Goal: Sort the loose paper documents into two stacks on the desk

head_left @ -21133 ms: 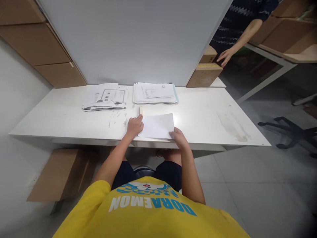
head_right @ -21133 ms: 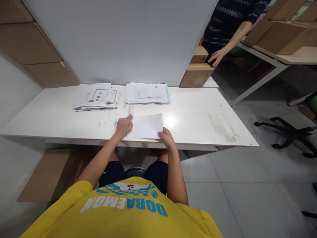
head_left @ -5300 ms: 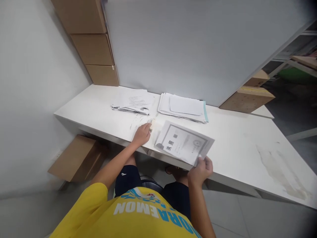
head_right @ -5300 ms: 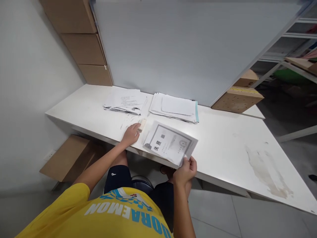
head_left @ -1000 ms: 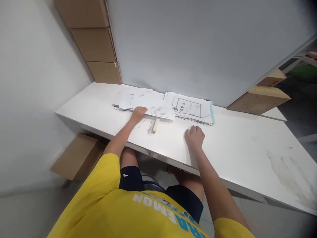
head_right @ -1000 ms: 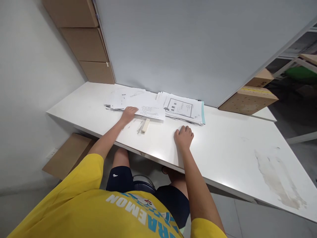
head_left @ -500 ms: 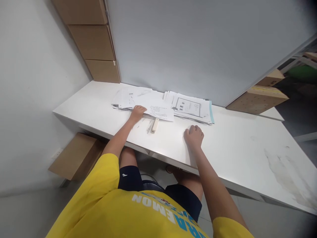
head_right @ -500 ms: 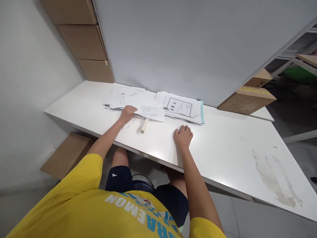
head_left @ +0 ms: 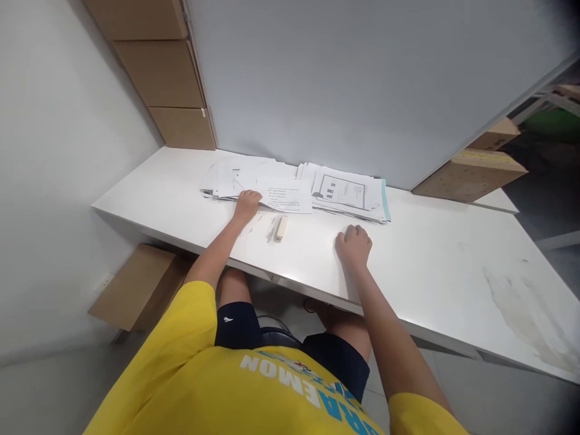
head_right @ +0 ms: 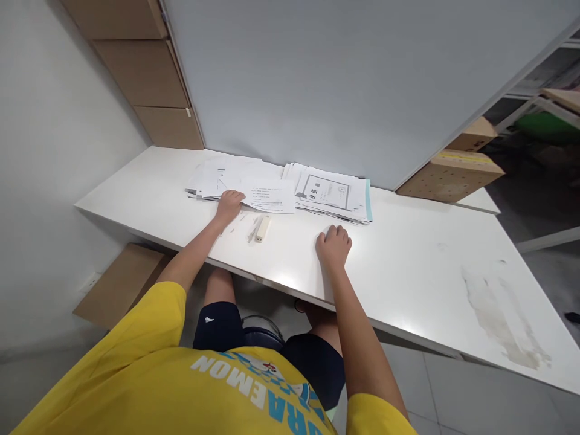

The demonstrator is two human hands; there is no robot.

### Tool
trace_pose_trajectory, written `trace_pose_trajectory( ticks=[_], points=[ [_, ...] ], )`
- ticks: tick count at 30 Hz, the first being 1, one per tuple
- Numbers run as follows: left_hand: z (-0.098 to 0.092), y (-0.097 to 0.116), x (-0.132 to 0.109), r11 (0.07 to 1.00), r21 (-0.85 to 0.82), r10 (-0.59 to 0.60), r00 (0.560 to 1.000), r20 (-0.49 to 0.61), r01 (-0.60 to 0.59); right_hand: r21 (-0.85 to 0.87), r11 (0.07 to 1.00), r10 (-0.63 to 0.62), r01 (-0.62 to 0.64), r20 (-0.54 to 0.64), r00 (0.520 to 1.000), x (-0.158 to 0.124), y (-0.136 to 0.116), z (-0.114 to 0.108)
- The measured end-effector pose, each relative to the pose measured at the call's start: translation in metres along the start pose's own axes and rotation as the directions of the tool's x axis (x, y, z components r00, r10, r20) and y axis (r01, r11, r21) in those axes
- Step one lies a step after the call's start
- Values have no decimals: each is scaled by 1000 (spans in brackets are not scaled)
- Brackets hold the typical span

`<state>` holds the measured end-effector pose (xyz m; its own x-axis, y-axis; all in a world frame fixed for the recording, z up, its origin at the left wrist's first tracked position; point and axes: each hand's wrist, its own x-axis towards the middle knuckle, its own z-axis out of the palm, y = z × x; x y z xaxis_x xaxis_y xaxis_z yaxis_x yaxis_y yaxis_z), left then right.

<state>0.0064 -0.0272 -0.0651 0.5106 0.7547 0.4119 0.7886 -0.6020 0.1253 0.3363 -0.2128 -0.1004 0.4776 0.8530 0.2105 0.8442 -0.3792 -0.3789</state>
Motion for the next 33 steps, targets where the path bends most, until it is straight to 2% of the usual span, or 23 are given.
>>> trace_pose_trajectory(
  ticks=[9,13,15,18,22,24,26,29,31,33],
  points=[
    [-1,-1,0,1000,-18,5,1000,-22,-5,2,1000,2,-2,-4,1000,1,-1,0],
    [-7,0,-3,998,-51,-31,996,-78,27,5,1000,9,-9,-2,1000,1,-2,-1],
    [-12,2,-12,995,-62,-85,986,-141,77,3,1000,9,-9,2,1000,1,-3,-2],
    [-22,11,-44,979,-114,-197,931,-306,170,1,1000,2,-2,3,1000,1,-4,-3],
    [-44,34,-119,956,-234,-274,821,-501,176,-2,1000,-7,7,-6,1000,2,-3,-4],
    [-56,49,-162,933,-307,-334,779,-531,190,12,1000,-14,14,-12,1000,1,-2,-3],
    [-67,67,-199,894,-394,-407,758,-509,215,37,999,-20,21,-22,1000,1,-1,-1],
    [-77,93,-236,848,-482,-445,789,-423,220,91,996,-19,23,-48,999,4,-1,1],
    [-81,110,-246,848,-498,-396,839,-372,180,153,988,-16,26,-62,998,7,1,0],
    [-82,128,-246,862,-497,-293,897,-330,98,290,957,3,20,-77,997,7,4,-2]
  ],
)
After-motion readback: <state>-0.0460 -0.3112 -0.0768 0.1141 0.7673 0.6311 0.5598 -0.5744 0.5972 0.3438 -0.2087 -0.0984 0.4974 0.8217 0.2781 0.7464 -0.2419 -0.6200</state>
